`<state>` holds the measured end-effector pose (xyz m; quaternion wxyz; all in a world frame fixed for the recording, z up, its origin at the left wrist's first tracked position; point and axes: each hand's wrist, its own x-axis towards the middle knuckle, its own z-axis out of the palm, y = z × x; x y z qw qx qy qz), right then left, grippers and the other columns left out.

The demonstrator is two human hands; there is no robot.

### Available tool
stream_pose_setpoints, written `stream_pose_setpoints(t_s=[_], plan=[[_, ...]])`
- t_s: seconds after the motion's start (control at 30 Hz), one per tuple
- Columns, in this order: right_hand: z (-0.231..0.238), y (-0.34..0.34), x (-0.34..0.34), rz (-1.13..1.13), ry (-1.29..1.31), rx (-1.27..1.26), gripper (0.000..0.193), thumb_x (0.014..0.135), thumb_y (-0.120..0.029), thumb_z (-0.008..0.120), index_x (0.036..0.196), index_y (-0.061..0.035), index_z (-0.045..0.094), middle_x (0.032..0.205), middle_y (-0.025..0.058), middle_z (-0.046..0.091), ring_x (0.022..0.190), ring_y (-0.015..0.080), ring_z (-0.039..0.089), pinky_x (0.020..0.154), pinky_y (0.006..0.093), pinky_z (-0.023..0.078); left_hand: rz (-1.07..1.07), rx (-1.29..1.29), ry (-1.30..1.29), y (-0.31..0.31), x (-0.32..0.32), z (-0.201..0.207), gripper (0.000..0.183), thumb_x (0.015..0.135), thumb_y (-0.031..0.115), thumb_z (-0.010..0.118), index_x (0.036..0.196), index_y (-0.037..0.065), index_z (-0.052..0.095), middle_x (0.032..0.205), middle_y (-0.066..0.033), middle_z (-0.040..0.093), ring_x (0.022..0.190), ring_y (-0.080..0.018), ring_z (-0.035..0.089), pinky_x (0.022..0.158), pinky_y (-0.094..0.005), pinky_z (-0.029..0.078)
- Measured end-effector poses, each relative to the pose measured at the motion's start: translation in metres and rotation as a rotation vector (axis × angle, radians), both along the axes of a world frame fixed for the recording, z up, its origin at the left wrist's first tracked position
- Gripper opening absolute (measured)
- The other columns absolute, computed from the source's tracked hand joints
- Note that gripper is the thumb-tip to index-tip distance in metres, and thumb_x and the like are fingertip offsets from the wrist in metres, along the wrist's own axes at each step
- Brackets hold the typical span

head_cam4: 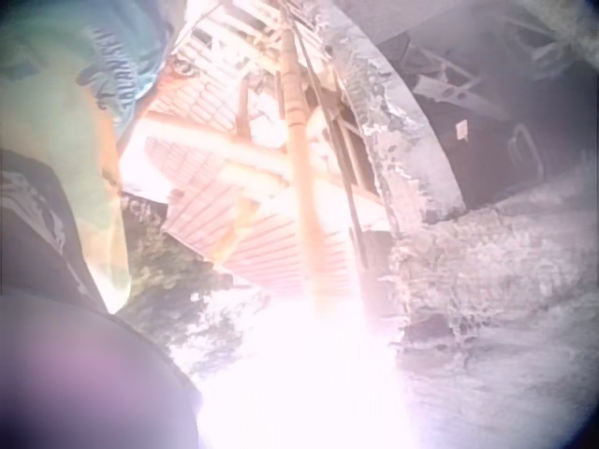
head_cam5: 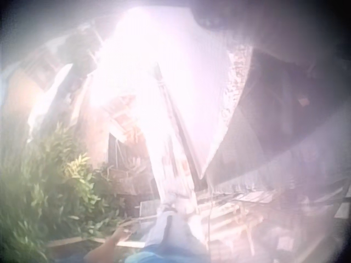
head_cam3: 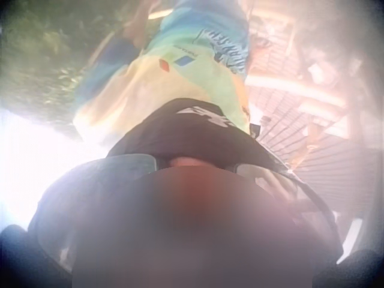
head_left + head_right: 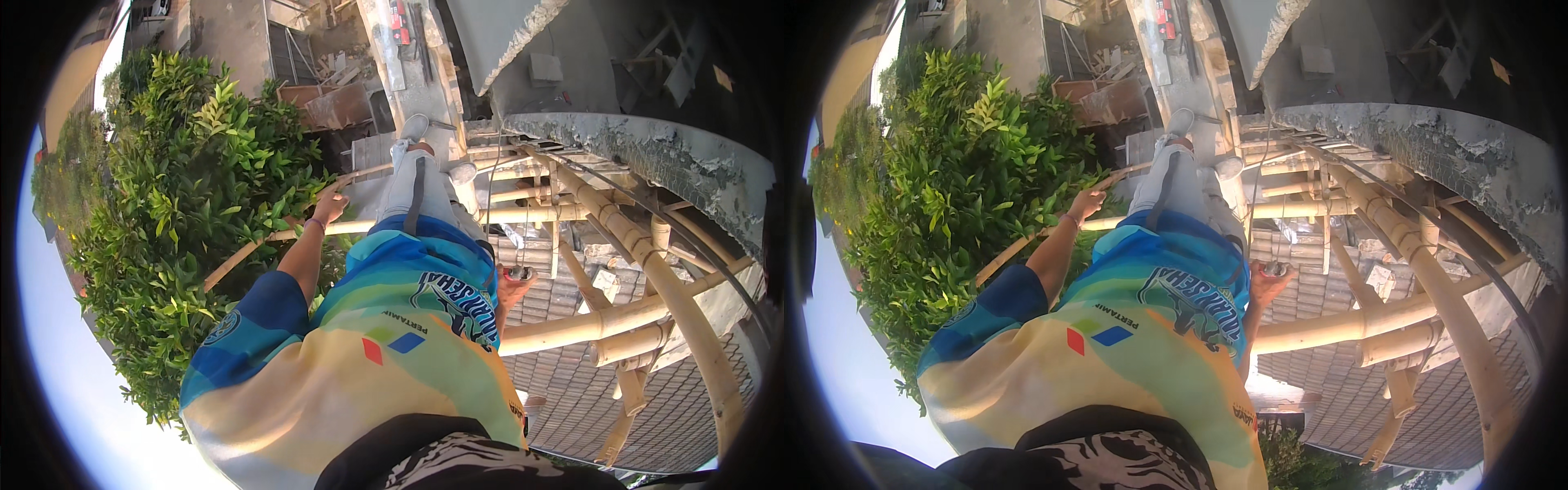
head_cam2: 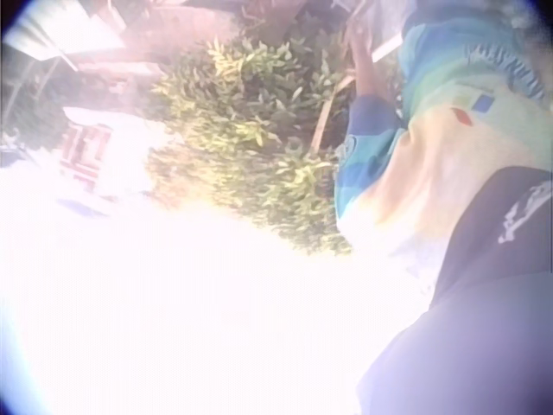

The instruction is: The person welds metal rebar hooks embedded in a concrete beam using a handheld welding torch. They repeatedly position the torch, create sparks, and adjust the rebar while standing on bamboo scaffolding.

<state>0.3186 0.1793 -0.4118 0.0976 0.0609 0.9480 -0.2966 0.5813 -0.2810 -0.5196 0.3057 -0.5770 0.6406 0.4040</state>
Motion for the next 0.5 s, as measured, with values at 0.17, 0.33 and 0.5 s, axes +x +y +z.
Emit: stream_pose_setpoints(t_s=[0.17,0.33,0.5], plan=[[0.006,-0.042,-0.024,0.026,-0.142,-0.086,0.061,0.064,-0.017,0.081,0.111,-0.0023,0.045,0.081,0.0103,0.058,0.073,0.0276,0.058,0.073,0.0400,0.049,-0.061,-0.174,0.175,-0.023,-0.066,0.000,0.044,0.089,0.042,0.068,0.117,0.007,0.070,0.117,-0.0194,0.070,0.111,-0.0344,0.065,0.098,-0.0419,0.049],[-0.021,-0.095,-0.060,0.174,-0.142,0.064,0.058,0.064,-0.013,0.080,0.110,-0.0044,0.045,0.096,0.0152,0.058,0.086,0.0348,0.059,0.079,0.0465,0.048,-0.108,-0.328,0.275,-0.084,-0.191,-0.032,0.035,0.086,0.037,0.068,0.097,0.005,0.076,0.097,-0.0188,0.074,0.094,-0.0337,0.071,0.085,-0.0417,0.055],[-0.050,-0.153,-0.074,0.213,-0.319,0.108,0.053,0.063,-0.013,0.080,0.103,-0.0062,0.047,0.094,0.0136,0.055,0.088,0.0369,0.058,0.078,0.0468,0.047,-0.073,-0.309,0.330,-0.154,-0.297,-0.138,0.041,0.085,0.039,0.067,0.109,0.007,0.072,0.101,-0.0166,0.074,0.100,-0.0358,0.069,0.090,-0.0450,0.053]])
